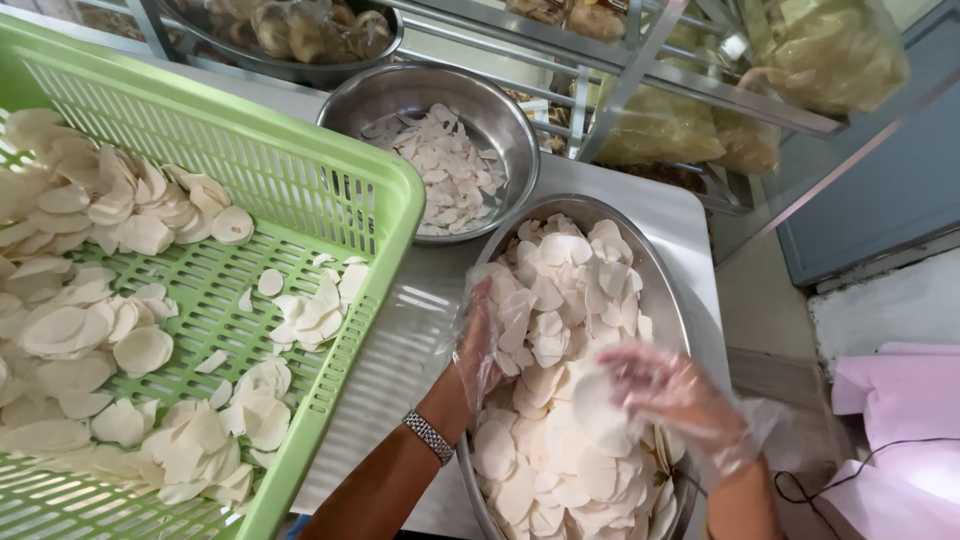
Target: Sorting and transferring sliced dry fruit from a metal tray into a plastic basket
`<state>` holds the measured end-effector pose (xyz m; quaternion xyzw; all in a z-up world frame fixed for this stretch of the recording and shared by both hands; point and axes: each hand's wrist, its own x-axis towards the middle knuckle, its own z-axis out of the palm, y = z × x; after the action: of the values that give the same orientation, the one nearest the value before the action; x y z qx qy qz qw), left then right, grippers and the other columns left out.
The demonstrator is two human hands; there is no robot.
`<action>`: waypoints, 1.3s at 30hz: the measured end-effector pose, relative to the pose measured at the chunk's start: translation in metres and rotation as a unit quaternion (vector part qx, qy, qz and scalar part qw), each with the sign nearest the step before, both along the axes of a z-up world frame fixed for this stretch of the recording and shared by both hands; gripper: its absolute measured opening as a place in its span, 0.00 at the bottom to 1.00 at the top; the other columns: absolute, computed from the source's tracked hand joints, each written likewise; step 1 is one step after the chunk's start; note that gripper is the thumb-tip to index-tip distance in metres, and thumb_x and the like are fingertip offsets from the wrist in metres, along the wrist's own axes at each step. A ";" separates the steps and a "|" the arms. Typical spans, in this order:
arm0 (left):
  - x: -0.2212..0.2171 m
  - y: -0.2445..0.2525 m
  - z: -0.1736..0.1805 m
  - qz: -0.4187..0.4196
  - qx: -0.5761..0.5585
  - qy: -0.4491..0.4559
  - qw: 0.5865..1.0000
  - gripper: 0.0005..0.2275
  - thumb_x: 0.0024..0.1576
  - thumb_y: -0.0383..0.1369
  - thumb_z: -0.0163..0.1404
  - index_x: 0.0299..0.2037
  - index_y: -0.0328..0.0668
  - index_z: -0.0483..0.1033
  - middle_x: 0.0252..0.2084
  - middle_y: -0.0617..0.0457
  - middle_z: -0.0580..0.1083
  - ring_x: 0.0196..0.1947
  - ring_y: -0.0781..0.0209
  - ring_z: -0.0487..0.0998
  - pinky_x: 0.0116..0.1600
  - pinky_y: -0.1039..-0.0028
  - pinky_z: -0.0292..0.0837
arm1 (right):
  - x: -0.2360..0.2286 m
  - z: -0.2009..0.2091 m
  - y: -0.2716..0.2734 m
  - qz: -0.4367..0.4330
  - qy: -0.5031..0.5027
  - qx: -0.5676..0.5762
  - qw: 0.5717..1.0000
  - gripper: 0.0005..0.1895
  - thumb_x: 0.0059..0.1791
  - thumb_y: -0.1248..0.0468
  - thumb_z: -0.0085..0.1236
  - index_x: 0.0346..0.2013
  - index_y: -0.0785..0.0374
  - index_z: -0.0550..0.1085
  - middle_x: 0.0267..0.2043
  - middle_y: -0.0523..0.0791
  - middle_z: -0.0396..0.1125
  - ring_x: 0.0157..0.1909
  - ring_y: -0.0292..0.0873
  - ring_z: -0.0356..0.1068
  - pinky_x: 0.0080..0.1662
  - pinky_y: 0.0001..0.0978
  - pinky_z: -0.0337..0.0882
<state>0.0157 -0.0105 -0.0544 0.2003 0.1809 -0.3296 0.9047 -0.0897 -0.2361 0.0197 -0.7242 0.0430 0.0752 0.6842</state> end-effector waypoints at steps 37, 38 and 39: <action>-0.003 0.004 0.017 0.000 0.037 0.017 0.999 0.30 0.55 0.59 0.44 0.59 0.48 0.74 0.52 0.46 0.76 0.51 0.50 0.76 0.55 0.59 0.72 | -0.016 -0.008 0.054 -0.009 0.029 -0.154 0.988 0.14 0.44 0.75 0.63 0.45 0.72 0.80 0.39 0.54 0.79 0.38 0.46 0.80 0.40 0.31 0.82; 0.003 0.003 0.010 -0.005 0.032 0.022 0.999 0.29 0.56 0.56 0.41 0.59 0.44 0.74 0.45 0.42 0.78 0.42 0.47 0.79 0.45 0.59 0.76 | -0.019 -0.007 0.057 0.019 0.032 -0.234 0.971 0.18 0.44 0.73 0.64 0.49 0.66 0.80 0.48 0.50 0.81 0.49 0.42 0.83 0.50 0.26 0.85; 0.002 0.003 0.002 -0.005 0.032 0.021 0.999 0.29 0.56 0.56 0.41 0.59 0.44 0.74 0.45 0.42 0.78 0.42 0.47 0.79 0.45 0.59 0.76 | -0.023 -0.010 0.059 0.019 0.032 -0.234 0.972 0.18 0.44 0.73 0.64 0.49 0.66 0.80 0.48 0.50 0.81 0.49 0.42 0.83 0.50 0.26 0.85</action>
<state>0.0176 -0.0076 -0.0522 0.2232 0.2096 -0.3327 0.8919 -0.1128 -0.1774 0.0096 -0.8621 0.0675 0.0987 0.4925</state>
